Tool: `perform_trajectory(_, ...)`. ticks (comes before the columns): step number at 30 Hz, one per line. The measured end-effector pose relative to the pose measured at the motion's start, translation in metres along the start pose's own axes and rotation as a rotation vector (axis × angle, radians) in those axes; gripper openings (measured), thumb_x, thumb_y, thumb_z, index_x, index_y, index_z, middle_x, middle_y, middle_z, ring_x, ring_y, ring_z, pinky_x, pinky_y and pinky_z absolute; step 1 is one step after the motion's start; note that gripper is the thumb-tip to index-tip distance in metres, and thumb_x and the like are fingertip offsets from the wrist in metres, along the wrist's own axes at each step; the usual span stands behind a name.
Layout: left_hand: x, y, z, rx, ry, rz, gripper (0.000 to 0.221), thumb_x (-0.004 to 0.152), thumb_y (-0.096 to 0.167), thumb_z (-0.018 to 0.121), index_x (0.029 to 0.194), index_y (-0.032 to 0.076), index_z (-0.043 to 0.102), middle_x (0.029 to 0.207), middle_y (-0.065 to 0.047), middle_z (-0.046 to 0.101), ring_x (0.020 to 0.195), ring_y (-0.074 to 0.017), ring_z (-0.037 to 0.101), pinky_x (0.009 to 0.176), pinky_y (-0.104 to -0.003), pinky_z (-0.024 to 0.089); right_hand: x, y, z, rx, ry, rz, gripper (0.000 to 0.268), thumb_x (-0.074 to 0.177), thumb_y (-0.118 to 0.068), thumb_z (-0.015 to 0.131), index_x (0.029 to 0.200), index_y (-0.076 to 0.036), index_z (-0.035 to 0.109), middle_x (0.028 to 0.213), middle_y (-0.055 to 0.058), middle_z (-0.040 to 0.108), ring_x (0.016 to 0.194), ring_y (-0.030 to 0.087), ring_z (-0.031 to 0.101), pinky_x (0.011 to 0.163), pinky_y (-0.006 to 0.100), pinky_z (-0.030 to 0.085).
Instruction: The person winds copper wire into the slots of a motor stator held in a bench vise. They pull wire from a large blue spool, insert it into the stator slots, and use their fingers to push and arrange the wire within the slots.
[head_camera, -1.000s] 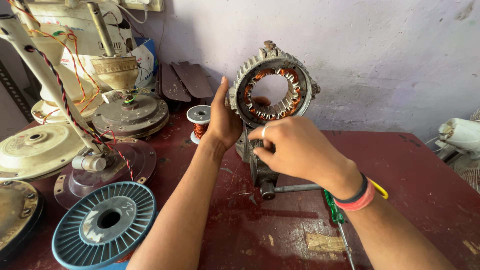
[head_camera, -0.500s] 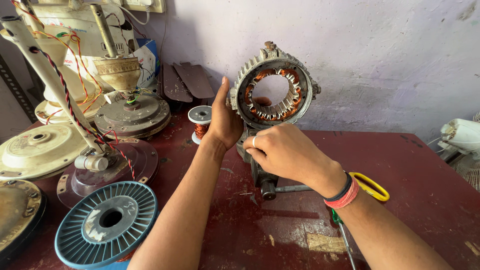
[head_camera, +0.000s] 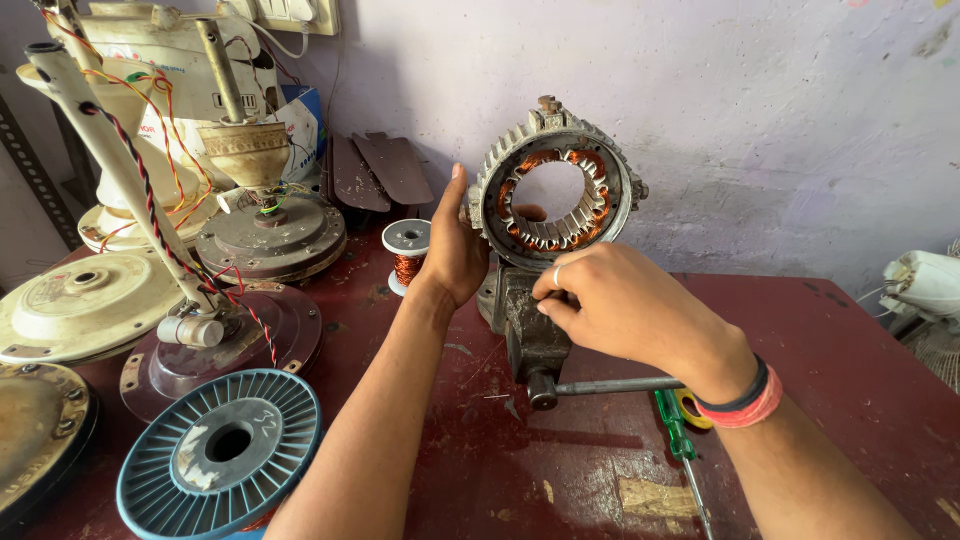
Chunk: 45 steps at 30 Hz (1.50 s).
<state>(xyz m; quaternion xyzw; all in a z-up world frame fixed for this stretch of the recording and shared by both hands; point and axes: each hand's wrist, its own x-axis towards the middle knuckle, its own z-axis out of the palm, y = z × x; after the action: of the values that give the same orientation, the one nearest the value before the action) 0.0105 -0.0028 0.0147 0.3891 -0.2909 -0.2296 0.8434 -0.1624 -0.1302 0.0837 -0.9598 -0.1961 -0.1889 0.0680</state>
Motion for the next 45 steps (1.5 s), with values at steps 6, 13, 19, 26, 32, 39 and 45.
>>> perform_trajectory(6,0.004,-0.001,-0.007,0.056,0.003,0.02,0.088,0.098,0.071,0.025,0.127,0.0,0.067,0.112,-0.021,0.076,0.114,-0.0315,0.067,0.108,-0.046,0.045,-0.001,0.003,-0.004,-0.02,0.005,0.034,0.016,0.083,-0.014,0.072,0.092,-0.003,0.079,0.088,0.015,0.077,0.078,0.033,0.074,0.073,0.043,0.057)
perform_trajectory(13,0.005,-0.003,-0.011,0.139,-0.023,0.014,0.086,0.1,0.069,0.02,0.136,0.004,0.061,0.115,-0.019,0.075,0.117,-0.0303,0.064,0.112,-0.046,0.04,-0.002,0.004,-0.007,-0.034,-0.009,0.061,0.02,0.084,-0.016,0.072,0.095,-0.001,0.079,0.091,0.016,0.077,0.077,0.033,0.074,0.075,0.043,0.057)
perform_trajectory(19,0.004,-0.003,-0.007,0.119,-0.042,-0.018,0.088,0.098,0.072,0.014,0.144,0.008,0.055,0.122,-0.02,0.073,0.124,-0.0319,0.062,0.115,-0.049,0.038,-0.002,-0.001,-0.008,-0.059,-0.036,0.096,0.021,0.083,-0.017,0.072,0.095,-0.002,0.079,0.089,0.016,0.076,0.074,0.033,0.073,0.072,0.043,0.057)
perform_trajectory(26,0.006,-0.007,-0.009,0.175,0.021,-0.076,0.095,0.092,0.077,0.013,0.151,0.011,0.048,0.134,-0.016,0.069,0.138,-0.029,0.052,0.12,-0.051,0.031,-0.001,-0.002,-0.007,-0.045,-0.087,0.137,0.022,0.085,-0.018,0.071,0.1,-0.005,0.079,0.088,0.014,0.077,0.073,0.03,0.075,0.071,0.041,0.058)
perform_trajectory(32,0.009,-0.012,-0.03,0.12,-0.174,0.051,0.111,0.095,0.084,0.024,0.145,-0.009,0.056,0.136,-0.024,0.066,0.129,-0.039,0.053,0.117,-0.051,0.032,-0.001,0.0,-0.006,-0.026,-0.053,0.051,0.018,0.083,-0.017,0.072,0.091,-0.002,0.079,0.088,0.015,0.077,0.078,0.033,0.074,0.073,0.042,0.057)
perform_trajectory(39,-0.002,-0.011,-0.03,0.093,-0.329,0.303,0.09,0.081,0.045,0.079,0.154,0.004,0.046,0.152,-0.014,0.056,0.142,-0.0275,0.05,0.121,-0.045,0.033,-0.002,0.003,-0.006,0.009,-0.057,0.068,0.018,0.085,-0.019,0.071,0.09,-0.003,0.079,0.085,0.014,0.076,0.074,0.033,0.073,0.069,0.043,0.056)
perform_trajectory(45,-0.013,-0.012,-0.004,0.22,-0.063,0.207,0.078,0.065,0.005,0.089,0.135,0.002,0.055,0.13,-0.014,0.067,0.118,-0.0266,0.065,0.107,-0.044,0.052,-0.004,0.009,-0.005,0.021,-0.026,0.024,0.019,0.086,-0.019,0.071,0.09,-0.002,0.078,0.084,0.015,0.075,0.074,0.034,0.072,0.068,0.044,0.055)
